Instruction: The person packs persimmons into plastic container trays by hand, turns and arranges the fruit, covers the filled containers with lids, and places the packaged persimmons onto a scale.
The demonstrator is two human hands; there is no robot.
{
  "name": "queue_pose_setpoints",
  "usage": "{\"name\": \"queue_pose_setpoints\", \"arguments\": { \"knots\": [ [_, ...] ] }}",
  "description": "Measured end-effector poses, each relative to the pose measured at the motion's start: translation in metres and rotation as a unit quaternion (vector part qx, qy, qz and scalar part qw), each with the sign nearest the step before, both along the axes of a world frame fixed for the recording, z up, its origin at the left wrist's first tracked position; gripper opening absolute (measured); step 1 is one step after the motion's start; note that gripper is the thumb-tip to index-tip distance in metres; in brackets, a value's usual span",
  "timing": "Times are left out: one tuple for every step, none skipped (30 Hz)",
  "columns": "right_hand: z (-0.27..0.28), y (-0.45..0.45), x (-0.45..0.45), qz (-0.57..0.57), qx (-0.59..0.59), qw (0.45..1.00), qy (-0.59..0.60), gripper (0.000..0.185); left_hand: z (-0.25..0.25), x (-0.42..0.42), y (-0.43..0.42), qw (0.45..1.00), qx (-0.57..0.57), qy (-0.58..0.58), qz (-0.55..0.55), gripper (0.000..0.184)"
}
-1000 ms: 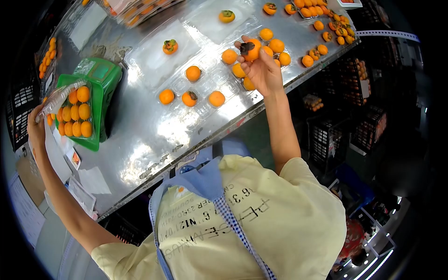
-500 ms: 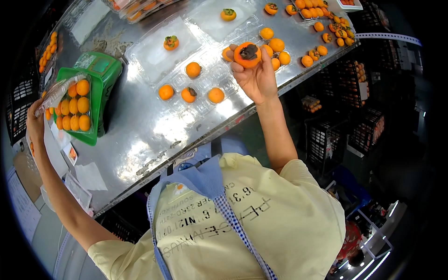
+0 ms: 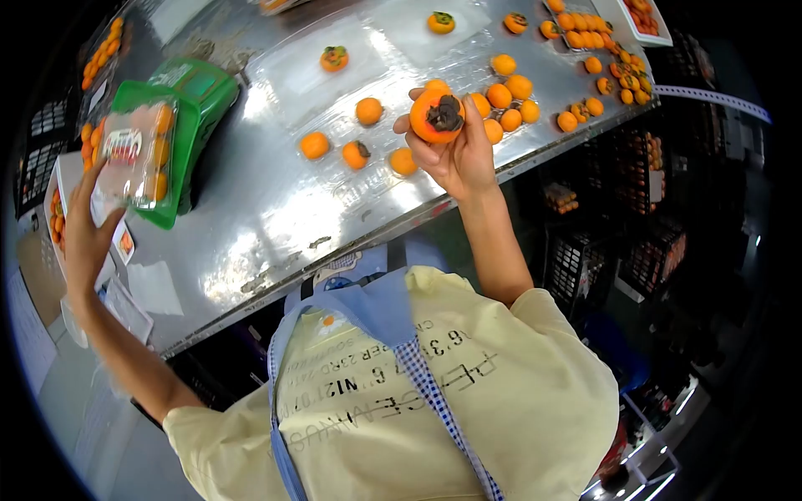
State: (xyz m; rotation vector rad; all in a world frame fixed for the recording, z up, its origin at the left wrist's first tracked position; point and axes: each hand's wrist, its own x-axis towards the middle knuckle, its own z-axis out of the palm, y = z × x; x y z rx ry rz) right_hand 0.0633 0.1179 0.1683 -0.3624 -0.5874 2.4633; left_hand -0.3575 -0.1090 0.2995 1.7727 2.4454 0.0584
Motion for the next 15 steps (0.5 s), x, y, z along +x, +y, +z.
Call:
{"name": "queue_pose_setpoints", "arguments": {
  "knots": [
    [0.002,-0.006,-0.006,0.006,0.016,1.000,-0.011,0.057,0.007,0.043,0.019,0.995,0.089,-0.048,-0.016,0.060],
    [0.004,-0.011,-0.010,0.033,0.031,0.999,0.004,0.059,0.006,0.078,0.030,0.977,0.163,-0.135,-0.015,0.050],
    [0.003,-0.017,-0.017,0.048,0.036,0.998,0.019,0.060,-0.004,0.108,0.038,0.950,0.221,-0.221,-0.025,0.044],
    [0.001,-0.022,-0.022,0.063,0.041,0.997,0.034,0.061,-0.007,0.143,0.049,0.928,0.238,-0.284,-0.048,0.041],
    [0.000,-0.028,-0.027,0.078,0.045,0.995,0.049,0.062,-0.018,0.166,0.058,0.912,0.245,-0.322,-0.064,0.044],
    [0.001,-0.032,-0.032,0.095,0.062,0.992,0.058,0.060,-0.026,0.187,0.067,0.902,0.251,-0.344,-0.066,0.046],
    [0.003,-0.037,-0.038,0.092,0.087,0.991,0.036,0.059,-0.032,0.204,0.074,0.892,0.256,-0.367,-0.069,0.048],
    [0.005,-0.042,-0.042,0.086,0.113,0.990,0.015,0.059,-0.036,0.219,0.080,0.888,0.260,-0.376,-0.057,0.052],
    [0.007,-0.047,-0.045,0.079,0.140,0.987,-0.007,0.060,-0.040,0.229,0.084,0.883,0.263,-0.386,-0.047,0.055],
    [0.005,-0.053,-0.046,0.062,0.133,0.989,-0.031,0.060,-0.047,0.236,0.087,0.884,0.283,-0.370,-0.038,0.053],
    [0.005,-0.054,-0.046,0.066,0.149,0.986,-0.030,0.060,-0.055,0.242,0.089,0.885,0.301,-0.354,-0.030,0.051],
    [0.006,-0.054,-0.045,0.069,0.164,0.984,-0.030,0.060,-0.062,0.246,0.089,0.884,0.319,-0.340,-0.024,0.049],
    [0.007,-0.054,-0.044,0.072,0.179,0.981,-0.030,0.060,-0.067,0.248,0.086,0.880,0.326,-0.345,-0.016,0.047],
    [0.007,-0.054,-0.044,0.071,0.172,0.982,-0.032,0.060,-0.071,0.249,0.084,0.875,0.332,-0.351,-0.009,0.045],
    [0.006,-0.055,-0.044,0.070,0.165,0.983,-0.035,0.060,-0.074,0.251,0.081,0.871,0.339,-0.357,-0.002,0.043]
  ]
}}
